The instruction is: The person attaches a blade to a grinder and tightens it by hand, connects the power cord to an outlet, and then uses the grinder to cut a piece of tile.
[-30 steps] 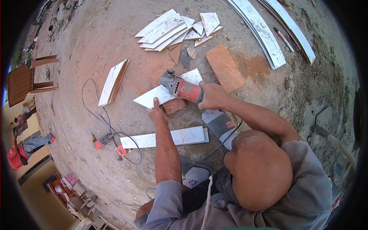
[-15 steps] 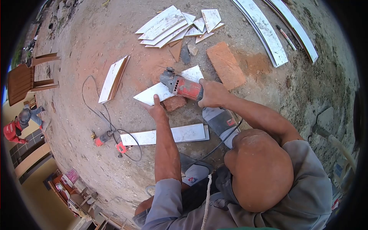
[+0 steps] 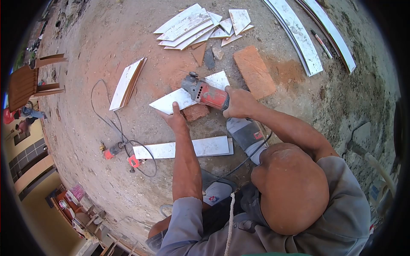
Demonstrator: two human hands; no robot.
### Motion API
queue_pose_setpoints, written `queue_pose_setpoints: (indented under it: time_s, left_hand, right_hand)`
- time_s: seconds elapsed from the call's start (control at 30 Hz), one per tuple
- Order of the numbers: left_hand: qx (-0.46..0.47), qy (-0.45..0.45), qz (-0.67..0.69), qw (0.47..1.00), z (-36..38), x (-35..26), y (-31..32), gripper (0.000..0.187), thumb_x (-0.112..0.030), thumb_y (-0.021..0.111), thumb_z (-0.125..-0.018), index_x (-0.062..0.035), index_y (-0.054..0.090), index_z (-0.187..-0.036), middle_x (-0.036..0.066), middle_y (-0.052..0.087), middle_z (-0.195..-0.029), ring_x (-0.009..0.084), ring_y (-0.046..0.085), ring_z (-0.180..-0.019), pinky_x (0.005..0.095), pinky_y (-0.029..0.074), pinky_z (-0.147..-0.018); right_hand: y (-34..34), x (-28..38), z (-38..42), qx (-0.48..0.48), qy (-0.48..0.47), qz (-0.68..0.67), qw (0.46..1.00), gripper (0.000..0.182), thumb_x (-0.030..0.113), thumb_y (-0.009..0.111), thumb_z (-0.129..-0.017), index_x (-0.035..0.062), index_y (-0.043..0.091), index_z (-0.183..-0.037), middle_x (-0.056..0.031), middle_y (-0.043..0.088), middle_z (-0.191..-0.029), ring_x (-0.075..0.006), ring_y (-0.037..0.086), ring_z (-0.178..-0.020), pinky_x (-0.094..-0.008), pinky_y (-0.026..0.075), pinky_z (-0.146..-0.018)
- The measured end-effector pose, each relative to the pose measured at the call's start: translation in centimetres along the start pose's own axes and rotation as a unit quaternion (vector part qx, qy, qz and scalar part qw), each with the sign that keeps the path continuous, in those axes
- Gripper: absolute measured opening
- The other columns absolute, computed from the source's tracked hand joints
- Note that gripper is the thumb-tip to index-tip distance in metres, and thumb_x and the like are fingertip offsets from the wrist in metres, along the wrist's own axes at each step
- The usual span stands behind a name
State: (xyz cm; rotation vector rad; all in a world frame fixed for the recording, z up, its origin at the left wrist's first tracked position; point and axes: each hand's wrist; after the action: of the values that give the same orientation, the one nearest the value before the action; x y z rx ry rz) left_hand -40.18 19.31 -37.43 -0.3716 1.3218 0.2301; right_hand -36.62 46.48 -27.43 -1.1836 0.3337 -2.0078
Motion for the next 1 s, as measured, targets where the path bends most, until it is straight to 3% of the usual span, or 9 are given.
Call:
queue_pose_setpoints:
  time_s: [0.3, 0.4, 0.47, 0.5, 0.57, 0.6, 0.67, 1.0]
  left_hand:
    - [-0.013, 0.004, -0.016, 1.000, 0.5, -0.8, 0.4, 0.091, -0.005, 0.067, -0.087, -0.0052, 0.004, -0.153, 0.018, 0.039, -0.141, 0.0285, 0.047, -0.123, 0.0405, 0.039, -0.104]
    - [-0.007, 0.013, -0.021, 1.000, 0.7, -1.1, 0.7, 0.093, -0.011, 0.068, -0.086, 0.0029, 0.004, -0.152, 0.026, 0.031, -0.148, 0.0327, 0.039, -0.132, 0.0389, 0.031, -0.110]
    - [-0.031, 0.022, -0.026, 0.999, 0.9, -1.3, 1.0, 0.085, -0.006, 0.068, -0.087, 0.0003, 0.011, -0.150, 0.019, 0.042, -0.139, 0.0274, 0.050, -0.121, 0.0388, 0.041, -0.102]
    - [-0.031, 0.022, -0.026, 0.999, 0.9, -1.3, 1.0, 0.085, -0.006, 0.068, -0.087, 0.0003, 0.011, -0.150, 0.019, 0.042, -0.139, 0.0274, 0.050, -0.121, 0.0388, 0.041, -0.102]
    - [-0.040, -0.008, 0.003, 0.999, 0.8, -1.2, 1.1, 0.067, -0.009, 0.070, -0.087, 0.0062, 0.031, -0.140, 0.019, 0.051, -0.130, 0.0261, 0.055, -0.112, 0.0377, 0.045, -0.097]
    - [-0.040, -0.008, 0.003, 0.999, 0.6, -0.7, 1.0, 0.067, -0.009, 0.070, -0.087, 0.0062, 0.031, -0.140, 0.019, 0.051, -0.130, 0.0261, 0.055, -0.112, 0.0377, 0.045, -0.097]
    - [-0.047, -0.013, -0.005, 0.999, 0.2, 0.1, 0.6, 0.052, -0.013, 0.071, -0.087, 0.0083, 0.044, -0.126, 0.017, 0.058, -0.120, 0.0249, 0.060, -0.103, 0.0368, 0.048, -0.091]
    - [-0.065, -0.040, -0.057, 0.995, 0.3, -0.4, 0.8, 0.048, -0.015, 0.071, -0.087, 0.0115, 0.048, -0.120, 0.018, 0.061, -0.114, 0.0238, 0.061, -0.098, 0.0364, 0.049, -0.086]
  right_hand:
    - [0.3, -0.2, -0.2, -0.006, -0.002, -0.003, 1.000, 0.061, 0.026, 0.072, -0.060, -0.0056, 0.052, -0.109, -0.0297, 0.064, -0.095, -0.0437, 0.064, -0.094, -0.0470, 0.051, -0.083]
    - [0.3, -0.2, -0.2, -0.007, -0.002, -0.005, 1.000, 0.061, 0.026, 0.072, -0.060, -0.0055, 0.053, -0.108, -0.0296, 0.064, -0.096, -0.0436, 0.063, -0.094, -0.0469, 0.051, -0.084]
    - [0.3, -0.2, -0.2, -0.009, -0.002, -0.004, 1.000, 0.061, 0.027, 0.072, -0.060, -0.0054, 0.053, -0.107, -0.0294, 0.064, -0.096, -0.0436, 0.063, -0.094, -0.0469, 0.051, -0.084]
    - [0.3, -0.2, -0.2, -0.010, 0.000, -0.004, 1.000, 0.060, 0.027, 0.072, -0.060, -0.0053, 0.053, -0.107, -0.0293, 0.064, -0.096, -0.0436, 0.063, -0.094, -0.0470, 0.051, -0.083]
    - [0.4, -0.2, -0.3, -0.009, 0.001, -0.002, 1.000, 0.060, 0.027, 0.072, -0.059, -0.0053, 0.053, -0.107, -0.0293, 0.064, -0.096, -0.0437, 0.063, -0.094, -0.0471, 0.051, -0.083]
    - [0.4, -0.2, -0.3, -0.008, 0.002, 0.000, 1.000, 0.060, 0.027, 0.072, -0.059, -0.0054, 0.053, -0.107, -0.0292, 0.064, -0.096, -0.0438, 0.063, -0.094, -0.0472, 0.051, -0.083]
    - [0.4, -0.2, -0.3, -0.007, 0.004, -0.001, 1.000, 0.060, 0.027, 0.072, -0.059, -0.0054, 0.053, -0.107, -0.0294, 0.064, -0.096, -0.0438, 0.063, -0.094, -0.0471, 0.051, -0.083]
    - [0.5, -0.5, 0.0, -0.012, -0.003, -0.007, 1.000, 0.062, 0.027, 0.072, -0.059, -0.0063, 0.052, -0.108, -0.0304, 0.064, -0.096, -0.0446, 0.063, -0.094, -0.0473, 0.051, -0.083]
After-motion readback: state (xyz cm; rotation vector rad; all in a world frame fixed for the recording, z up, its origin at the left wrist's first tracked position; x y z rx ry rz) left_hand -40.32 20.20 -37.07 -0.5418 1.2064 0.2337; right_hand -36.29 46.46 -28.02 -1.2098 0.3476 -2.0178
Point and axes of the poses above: each hand's wrist, its own z-axis away from the middle knuckle, its own y-axis out of the palm, x = y × z
